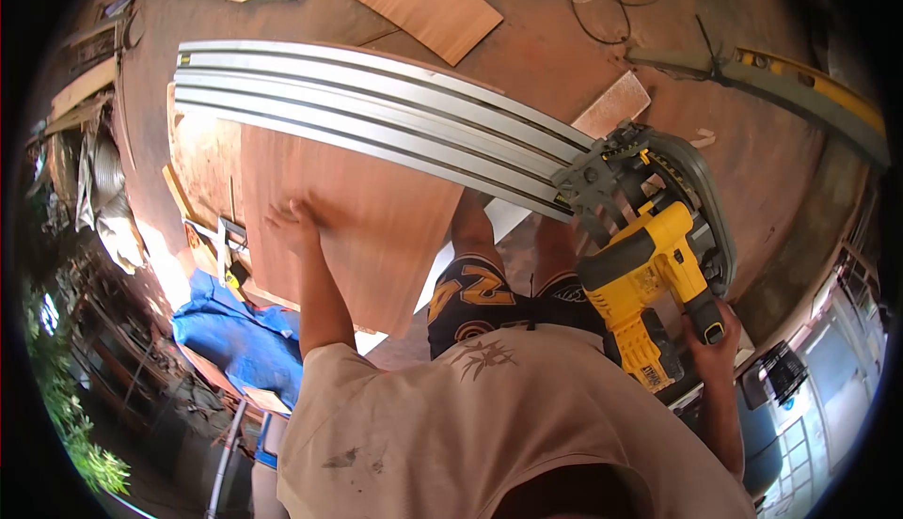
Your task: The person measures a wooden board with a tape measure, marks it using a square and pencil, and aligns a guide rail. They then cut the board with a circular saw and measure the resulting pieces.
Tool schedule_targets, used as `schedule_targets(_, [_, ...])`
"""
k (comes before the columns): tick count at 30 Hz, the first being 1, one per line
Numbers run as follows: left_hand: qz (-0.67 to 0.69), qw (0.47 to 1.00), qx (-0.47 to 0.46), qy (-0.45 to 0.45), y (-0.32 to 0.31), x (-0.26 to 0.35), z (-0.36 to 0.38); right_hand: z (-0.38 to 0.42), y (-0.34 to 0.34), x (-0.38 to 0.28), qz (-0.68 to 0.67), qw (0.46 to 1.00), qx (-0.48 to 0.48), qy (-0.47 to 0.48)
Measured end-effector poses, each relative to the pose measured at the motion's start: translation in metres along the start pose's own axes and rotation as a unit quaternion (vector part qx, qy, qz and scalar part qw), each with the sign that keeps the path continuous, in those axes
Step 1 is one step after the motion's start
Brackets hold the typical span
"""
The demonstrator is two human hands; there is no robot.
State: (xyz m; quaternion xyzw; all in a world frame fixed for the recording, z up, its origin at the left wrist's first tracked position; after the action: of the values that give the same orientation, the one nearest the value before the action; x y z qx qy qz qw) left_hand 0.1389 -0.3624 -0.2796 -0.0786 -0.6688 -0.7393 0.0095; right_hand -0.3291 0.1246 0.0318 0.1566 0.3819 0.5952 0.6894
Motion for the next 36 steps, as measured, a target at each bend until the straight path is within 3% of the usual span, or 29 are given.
schedule_targets(2, [-0.043,0.997,0.015,0.061,0.001,-0.036,0.008,0.006,0.005,0.010,0.082,0.992,0.071,0.062])
schedule_targets(4, [-0.074,0.992,0.003,0.100,0.001,-0.081,0.006,0.001,0.008,0.000,0.059,0.997,0.036,0.047])
schedule_targets(6, [-0.092,0.991,0.076,0.055,0.002,-0.124,0.001,0.001,0.007,-0.012,0.050,0.995,0.036,0.083])
schedule_targets(7, [-0.066,0.991,0.073,0.092,0.012,-0.138,-0.005,0.004,0.005,-0.020,0.046,0.995,0.033,0.082])
schedule_targets(10, [-0.013,0.978,0.062,0.199,0.052,-0.132,-0.019,0.011,0.001,-0.049,0.034,0.994,0.024,0.101])
schedule_targets(13, [0.065,0.968,0.033,0.241,0.068,-0.135,-0.039,0.018,-0.004,-0.082,0.016,0.991,0.012,0.132])
schedule_targets(18, [0.076,0.961,-0.017,0.264,0.080,-0.121,-0.071,0.025,0.001,-0.105,0.046,0.981,0.009,0.190])
schedule_targets(21, [0.051,0.972,-0.049,0.224,0.073,-0.120,-0.086,0.028,0.001,-0.120,0.061,0.975,-0.017,0.214])
schedule_targets(25, [0.066,0.977,0.031,0.198,0.074,-0.140,-0.114,0.031,-0.005,-0.138,0.040,0.977,-0.022,0.208])
schedule_targets(27, [-0.037,0.978,0.104,0.175,0.084,-0.135,-0.106,0.030,-0.004,-0.146,0.068,0.974,-0.057,0.210])
schedule_targets(29, [-0.078,0.957,0.180,0.214,0.093,-0.124,-0.087,0.027,-0.005,-0.151,0.063,0.975,-0.059,0.207])
schedule_targets(31, [-0.021,0.974,0.064,0.217,0.080,-0.134,-0.079,0.026,0.000,-0.148,0.062,0.976,-0.056,0.201])
schedule_targets(33, [0.004,0.977,0.030,0.210,0.063,-0.156,-0.080,0.022,0.003,-0.143,0.054,0.975,-0.046,0.210])
schedule_targets(34, [-0.014,0.979,0.023,0.202,0.050,-0.179,-0.087,0.025,0.002,-0.157,0.058,0.980,-0.095,0.162])
schedule_targets(36, [-0.020,0.979,-0.008,0.203,0.045,-0.197,-0.103,0.027,0.004,-0.145,0.042,0.987,-0.081,0.135])
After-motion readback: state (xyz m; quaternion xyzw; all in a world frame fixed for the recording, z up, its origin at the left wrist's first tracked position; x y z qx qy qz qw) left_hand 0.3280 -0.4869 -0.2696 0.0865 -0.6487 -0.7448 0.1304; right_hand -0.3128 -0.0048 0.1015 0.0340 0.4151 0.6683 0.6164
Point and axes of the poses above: each hand's wrist, its own z-axis away from the middle knuckle, its own y-axis out of the back of the hand, x = y × z, the point moved 3 cm from there along -z, towards the middle knuckle, and after that the axes turned 5 degrees about -y, right-handed, at the moved point
